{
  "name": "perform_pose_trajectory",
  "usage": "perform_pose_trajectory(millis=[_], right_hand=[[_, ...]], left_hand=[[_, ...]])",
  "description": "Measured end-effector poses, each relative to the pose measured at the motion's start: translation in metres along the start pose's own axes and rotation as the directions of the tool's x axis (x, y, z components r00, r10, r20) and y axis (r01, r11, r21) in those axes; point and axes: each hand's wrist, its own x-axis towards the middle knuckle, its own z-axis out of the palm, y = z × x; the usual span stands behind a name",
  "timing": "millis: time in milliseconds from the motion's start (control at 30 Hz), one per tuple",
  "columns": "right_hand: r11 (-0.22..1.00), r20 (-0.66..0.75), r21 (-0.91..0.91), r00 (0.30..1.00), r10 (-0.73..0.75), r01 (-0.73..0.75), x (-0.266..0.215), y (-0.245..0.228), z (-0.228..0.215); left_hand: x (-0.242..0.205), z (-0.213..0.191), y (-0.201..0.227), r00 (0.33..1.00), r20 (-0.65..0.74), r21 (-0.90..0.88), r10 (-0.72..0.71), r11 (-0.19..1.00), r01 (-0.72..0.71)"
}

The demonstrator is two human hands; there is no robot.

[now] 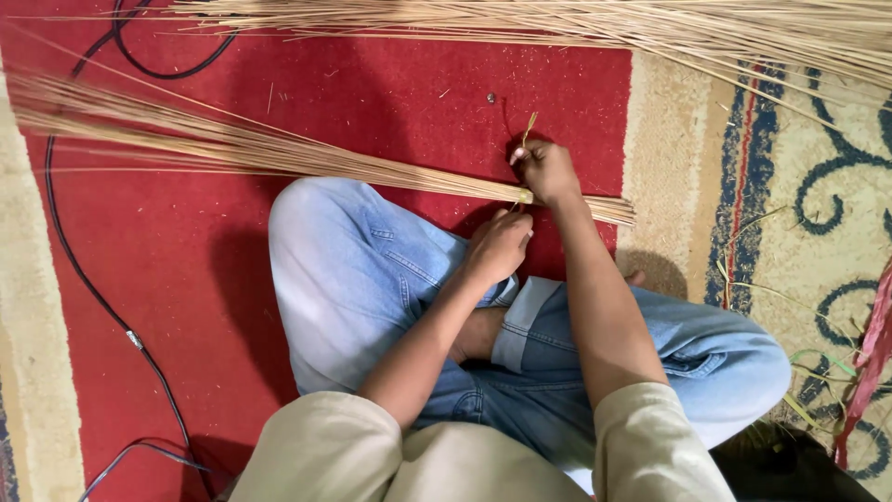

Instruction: The person bundles and ties long wooden sticks together to make a broom while sitting on the floor.

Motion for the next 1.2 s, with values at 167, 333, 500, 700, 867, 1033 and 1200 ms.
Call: perform_pose_trajectory(millis=[167, 333, 500, 700, 867, 1033, 1200], right_hand=[[1.0, 0.084, -0.007, 0.997, -0.001, 0.001, 0.001, -0.006, -0.011], [0.998, 0.084, 0.06, 0.996, -0.009, 0.004, -0.002, -0.008, -0.016], [0.998, 0.049, 0.066, 0.998, -0.027, 0.024, -0.005, -0.009, -0.013], [0.984, 0.097, 0.178, 0.994, -0.047, 0.03, -0.008, -0.009, -0.014], [0.992, 0.102, 0.093, 0.99, -0.097, 0.088, -0.023, -0.021, -0.026], [0.993, 0.044, 0.082, 0.995, -0.085, 0.082, -0.026, -0.008, -0.019], [0.998, -0.105, -0.056, 0.994, -0.004, -0.002, -0.052, -0.031, -0.024]], left_hand=[[0.002, 0.006, -0.007, 1.0, -0.004, 0.075, 0.027, 0.997, -0.027], [-0.001, -0.008, 0.005, 0.997, 0.06, -0.016, -0.039, 0.999, 0.04], [-0.001, -0.022, 0.01, 0.982, 0.096, -0.136, -0.163, 0.975, 0.175], [0.005, 0.0, -0.011, 0.997, -0.008, -0.146, -0.077, 0.986, 0.075], [0.002, -0.01, 0.0, 0.979, -0.193, -0.144, 0.067, 0.985, -0.096], [0.009, -0.003, -0.008, 0.903, -0.4, -0.022, 0.157, 0.983, -0.181], [0.015, 0.007, -0.018, 0.951, -0.297, -0.259, -0.083, 0.966, 0.004]])
